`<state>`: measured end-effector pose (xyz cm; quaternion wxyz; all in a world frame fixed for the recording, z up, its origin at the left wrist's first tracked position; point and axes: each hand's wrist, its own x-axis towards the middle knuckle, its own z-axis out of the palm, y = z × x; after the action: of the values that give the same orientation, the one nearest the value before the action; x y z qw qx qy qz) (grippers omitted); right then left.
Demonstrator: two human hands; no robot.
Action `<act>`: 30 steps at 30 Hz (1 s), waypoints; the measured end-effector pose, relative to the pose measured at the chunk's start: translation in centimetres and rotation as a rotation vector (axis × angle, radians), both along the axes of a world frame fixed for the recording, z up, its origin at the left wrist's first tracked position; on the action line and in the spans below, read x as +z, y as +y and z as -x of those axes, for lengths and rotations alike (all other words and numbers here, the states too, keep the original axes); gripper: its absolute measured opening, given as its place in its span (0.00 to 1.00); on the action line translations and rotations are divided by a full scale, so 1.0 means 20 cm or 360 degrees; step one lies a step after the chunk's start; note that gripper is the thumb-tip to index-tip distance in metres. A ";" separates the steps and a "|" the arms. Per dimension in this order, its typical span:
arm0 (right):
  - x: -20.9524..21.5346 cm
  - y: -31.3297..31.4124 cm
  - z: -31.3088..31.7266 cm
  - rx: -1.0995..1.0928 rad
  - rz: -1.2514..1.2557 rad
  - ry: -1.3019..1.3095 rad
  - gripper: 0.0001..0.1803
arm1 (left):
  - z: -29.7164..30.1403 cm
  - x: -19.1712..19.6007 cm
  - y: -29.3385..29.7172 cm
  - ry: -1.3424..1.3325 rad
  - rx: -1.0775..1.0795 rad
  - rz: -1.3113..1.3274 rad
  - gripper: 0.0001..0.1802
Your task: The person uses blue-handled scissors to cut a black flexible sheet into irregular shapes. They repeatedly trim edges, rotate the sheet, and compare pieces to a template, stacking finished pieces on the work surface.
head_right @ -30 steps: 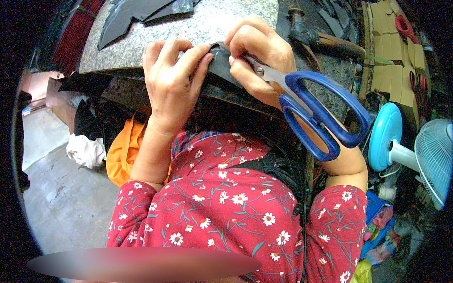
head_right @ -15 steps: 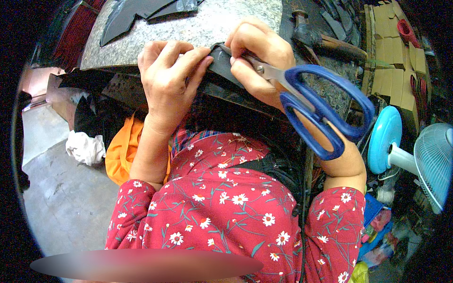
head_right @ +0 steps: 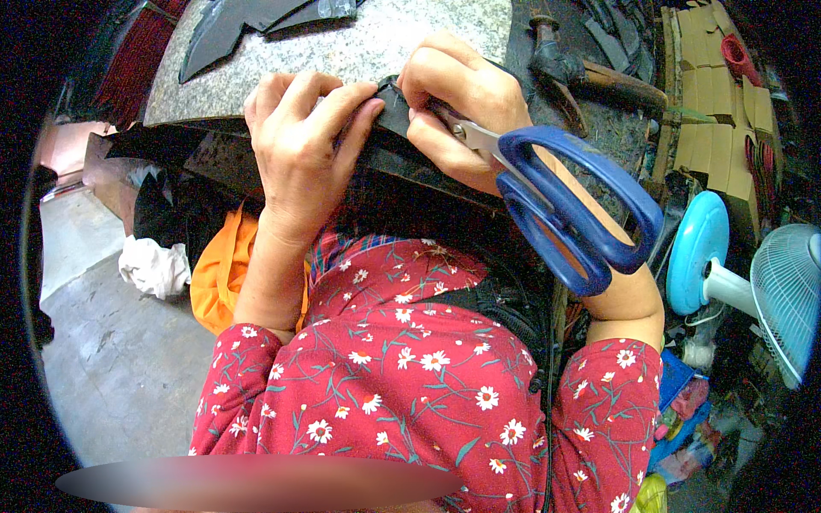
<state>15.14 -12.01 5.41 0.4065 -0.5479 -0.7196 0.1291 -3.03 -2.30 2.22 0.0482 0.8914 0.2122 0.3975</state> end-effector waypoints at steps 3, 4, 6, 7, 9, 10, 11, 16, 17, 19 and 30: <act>0.00 0.00 0.00 -0.0009 -0.0003 -0.0071 0.07 | 0.01 -0.01 0.02 -0.0082 -0.0045 0.0122 0.07; 0.00 0.00 0.00 -0.0001 -0.0002 -0.0045 0.07 | 0.01 -0.01 0.03 -0.0095 -0.0084 0.0136 0.07; -0.01 0.00 0.00 -0.0006 0.0007 0.0008 0.07 | 0.01 -0.01 0.04 -0.0123 -0.0157 0.0152 0.07; -0.01 0.00 0.00 0.0009 -0.0010 0.0124 0.07 | 0.01 -0.01 0.04 -0.0101 -0.0149 0.0136 0.07; -0.02 0.00 0.00 -0.0001 -0.0059 0.0334 0.07 | 0.02 -0.01 0.04 -0.0074 -0.0143 0.0087 0.07; -0.02 0.00 -0.01 -0.0006 -0.0042 0.0336 0.07 | 0.01 -0.01 0.03 -0.0073 -0.0139 0.0097 0.07; -0.03 0.01 -0.01 0.0013 -0.0050 0.0293 0.07 | 0.01 -0.01 0.03 -0.0072 -0.0139 0.0100 0.07; -0.03 0.01 -0.01 0.0084 -0.0047 0.0024 0.07 | 0.02 -0.01 0.03 -0.0089 -0.0079 0.0169 0.07; -0.02 0.01 -0.01 0.0074 -0.0025 -0.0029 0.07 | 0.02 -0.01 0.03 -0.0096 -0.0051 0.0194 0.07; -0.02 0.01 0.00 0.0089 -0.0034 -0.0103 0.07 | 0.03 -0.01 0.03 -0.0100 -0.0058 0.0207 0.07; -0.03 0.04 -0.02 0.0167 -0.0024 0.0032 0.05 | 0.04 0.03 0.04 0.0044 -0.0114 0.0003 0.06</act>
<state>15.58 -11.27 4.89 0.4104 -0.5049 -0.7443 0.1504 -3.74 -1.52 2.76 0.0603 0.9038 0.1812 0.3830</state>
